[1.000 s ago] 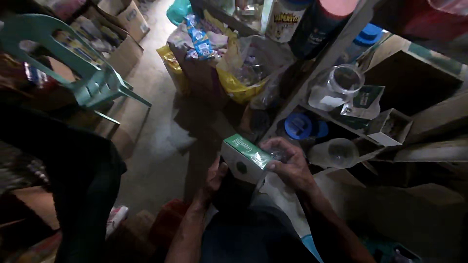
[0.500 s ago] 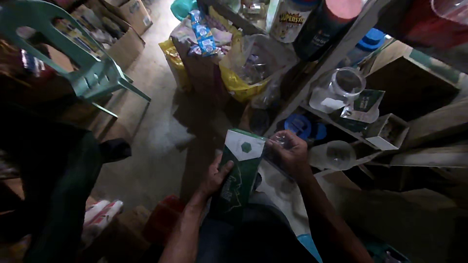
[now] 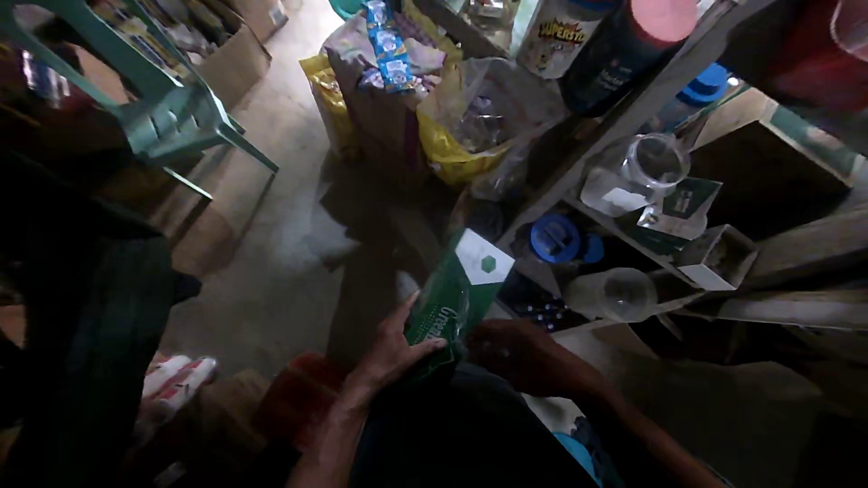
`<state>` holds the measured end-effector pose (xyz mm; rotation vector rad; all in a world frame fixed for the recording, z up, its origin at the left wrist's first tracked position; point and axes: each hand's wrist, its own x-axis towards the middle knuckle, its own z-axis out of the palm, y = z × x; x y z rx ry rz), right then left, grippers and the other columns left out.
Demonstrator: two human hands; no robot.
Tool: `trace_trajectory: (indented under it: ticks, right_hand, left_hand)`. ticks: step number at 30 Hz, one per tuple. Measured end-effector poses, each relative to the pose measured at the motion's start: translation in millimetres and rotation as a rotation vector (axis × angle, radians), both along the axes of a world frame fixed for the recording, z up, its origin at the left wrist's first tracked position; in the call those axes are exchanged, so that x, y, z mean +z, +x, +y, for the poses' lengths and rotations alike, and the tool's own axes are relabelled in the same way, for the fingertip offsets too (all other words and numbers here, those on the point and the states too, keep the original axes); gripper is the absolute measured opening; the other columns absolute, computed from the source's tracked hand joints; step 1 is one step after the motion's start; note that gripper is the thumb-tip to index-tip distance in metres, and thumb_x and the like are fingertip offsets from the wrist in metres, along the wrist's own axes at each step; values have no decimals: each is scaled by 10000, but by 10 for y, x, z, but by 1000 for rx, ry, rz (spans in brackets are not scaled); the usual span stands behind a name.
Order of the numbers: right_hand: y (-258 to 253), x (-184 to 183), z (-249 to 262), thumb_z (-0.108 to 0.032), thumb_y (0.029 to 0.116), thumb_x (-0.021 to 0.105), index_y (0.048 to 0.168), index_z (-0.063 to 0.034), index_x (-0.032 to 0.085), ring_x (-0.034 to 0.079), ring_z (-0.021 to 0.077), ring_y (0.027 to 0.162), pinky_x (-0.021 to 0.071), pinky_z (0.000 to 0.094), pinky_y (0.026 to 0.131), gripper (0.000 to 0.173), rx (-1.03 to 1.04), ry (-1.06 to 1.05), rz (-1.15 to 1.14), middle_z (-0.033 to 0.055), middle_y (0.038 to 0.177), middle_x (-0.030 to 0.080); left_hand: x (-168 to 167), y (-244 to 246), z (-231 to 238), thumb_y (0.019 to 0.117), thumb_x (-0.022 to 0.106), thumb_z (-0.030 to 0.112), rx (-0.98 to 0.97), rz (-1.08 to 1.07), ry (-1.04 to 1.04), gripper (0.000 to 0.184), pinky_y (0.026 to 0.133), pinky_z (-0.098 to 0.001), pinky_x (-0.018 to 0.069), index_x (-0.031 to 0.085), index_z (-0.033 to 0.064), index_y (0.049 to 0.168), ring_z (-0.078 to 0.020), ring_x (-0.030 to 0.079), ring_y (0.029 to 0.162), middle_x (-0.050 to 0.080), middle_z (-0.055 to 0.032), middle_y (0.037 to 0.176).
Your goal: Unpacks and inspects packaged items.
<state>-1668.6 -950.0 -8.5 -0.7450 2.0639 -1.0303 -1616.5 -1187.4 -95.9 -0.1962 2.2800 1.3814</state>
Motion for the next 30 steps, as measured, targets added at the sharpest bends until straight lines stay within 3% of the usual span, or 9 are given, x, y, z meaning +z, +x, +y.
trace_trajectory:
  ticks: [3,6,8,10,13,20,23,27,30]
  right_hand:
    - [-199,112,-248,-136,1014,601,1169,66,674,709,278,958,568,430,884,265,118,-81,-28,207,1039,720]
    - [-544,158,-450,-150,1029,602,1190,79,663,687,295,978,546,447,897,286,225,-59,-22,229,1059,702]
    - [-738,128,-498,-111,1018,620,1149,76,683,674,225,926,543,377,854,237,277,-59,-76,195,1019,706]
    - [-869,116,-467,-65,1011,622,1106,56,677,651,101,865,551,262,809,164,291,-78,-209,116,969,695]
    - [-942,169,-368,-29,991,632,1054,39,661,629,35,799,543,197,739,97,293,-123,-335,60,899,674]
    - [-917,200,-84,-103,1000,624,1155,13,662,618,-22,935,521,156,839,197,260,-196,-344,19,1041,683]
    - [-513,-303,-9,-69,994,581,1128,32,642,673,43,994,567,244,904,179,-156,-424,-430,24,1095,717]
    - [73,-702,-200,36,1002,503,1032,32,625,744,144,903,615,332,855,126,-754,-553,-677,53,966,768]
    - [166,-481,-242,56,975,518,1024,71,637,719,57,835,590,231,809,129,-816,-537,-699,52,905,763]
  left_hand:
    - [28,-99,58,872,786,293,-172,100,-76,773,1047,-506,502,453,-23,1494,-347,645,1206,623,-235,1353]
    - [66,-84,70,853,789,322,-293,197,-17,578,964,-464,540,638,-40,1276,-282,696,1062,712,-193,1151]
    - [40,-84,54,823,798,268,-380,335,18,483,895,-481,564,683,-56,1163,-314,717,981,729,-210,1050]
    - [38,-98,1,776,851,309,-449,402,80,638,902,-487,577,646,-77,1242,-327,727,991,727,-228,1082]
    - [83,-119,-70,737,811,631,-499,433,163,856,839,-402,601,641,-17,1270,-195,730,946,748,-144,1045]
    - [152,-289,-85,841,789,533,-515,565,596,583,721,-142,532,681,-15,1007,29,641,792,708,-51,836]
    - [64,-262,-60,909,723,519,-419,496,625,568,732,-145,543,685,-33,1037,42,644,794,711,-47,849]
    - [31,-52,-63,859,717,623,-243,535,252,666,751,-264,587,679,-8,1068,-101,682,844,711,-116,939]
    - [239,-201,6,833,703,697,-308,654,222,944,1145,-427,446,530,-27,1414,-273,510,1377,555,-217,1440]
